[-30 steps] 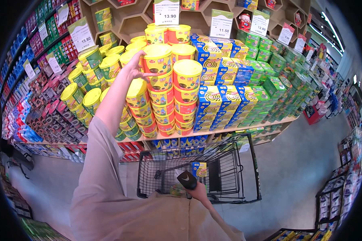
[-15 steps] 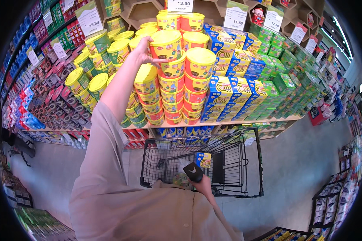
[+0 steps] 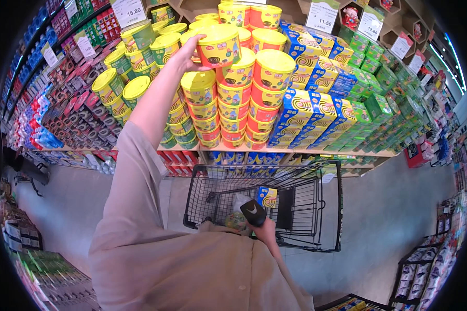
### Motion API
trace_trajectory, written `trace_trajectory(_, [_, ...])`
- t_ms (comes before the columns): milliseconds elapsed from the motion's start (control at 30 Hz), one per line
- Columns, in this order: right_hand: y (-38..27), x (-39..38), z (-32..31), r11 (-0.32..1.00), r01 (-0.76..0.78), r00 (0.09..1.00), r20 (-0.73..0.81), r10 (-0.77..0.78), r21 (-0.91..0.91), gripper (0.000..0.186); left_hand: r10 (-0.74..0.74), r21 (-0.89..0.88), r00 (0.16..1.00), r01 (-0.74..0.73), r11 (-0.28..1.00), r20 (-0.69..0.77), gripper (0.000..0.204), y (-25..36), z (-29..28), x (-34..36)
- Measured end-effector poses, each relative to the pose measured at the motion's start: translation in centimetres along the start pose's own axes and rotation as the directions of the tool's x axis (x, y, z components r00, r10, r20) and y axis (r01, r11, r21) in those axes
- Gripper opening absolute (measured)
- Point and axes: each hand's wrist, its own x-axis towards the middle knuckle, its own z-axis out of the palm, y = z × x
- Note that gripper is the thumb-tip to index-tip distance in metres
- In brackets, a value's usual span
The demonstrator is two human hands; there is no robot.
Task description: Picking up various packaged snack items and placing them into a shopping cart in a supermarket.
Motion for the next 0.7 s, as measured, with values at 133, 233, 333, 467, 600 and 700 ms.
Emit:
trace_trajectory(133, [-1.0, 0.1, 0.0, 0.99, 0.113, 0.994, -0.011, -0.113, 0.086, 0.032, -0.039, -0.084, 0.999, 0.037, 0.996, -0.026, 0.07, -0.1, -4.5, 0.1])
trace_trajectory(233, [-0.3, -0.1, 0.5, 0.986, 0.131, 0.991, 0.001, -0.131, 0.099, 0.032, 0.02, -0.137, 0.995, -0.033, 0.99, -0.097, 0.066, -0.9, -6.3, -0.9])
trace_trajectory(333, [0.0, -0.2, 0.8, 0.989, 0.14, 0.99, 0.011, -0.141, 0.056, 0.032, 0.036, -0.191, 0.982, -0.071, 0.979, -0.184, 0.062, -1.6, -7.8, -1.5])
trace_trajectory(467, [-0.3, -0.2, 0.8, 0.99, 0.126, 0.992, 0.014, -0.127, 0.058, 0.032, 0.096, 0.14, 0.979, -0.071, 0.988, -0.177, 0.061, -2.3, -7.2, -2.5])
trace_trajectory(600, [-1.0, -0.4, 1.0, 0.973, 0.21, 0.978, -0.004, -0.21, 0.096, 0.03, 0.064, 0.135, 0.993, -0.05, 0.99, -0.101, 0.063, -4.0, -7.9, -2.2])
trace_trajectory(700, [-2.1, -0.4, 0.5, 0.98, 0.178, 0.984, 0.013, -0.18, 0.09, 0.029, 0.023, 0.184, 0.997, -0.009, 0.983, -0.076, 0.063, -4.6, -7.4, -1.3])
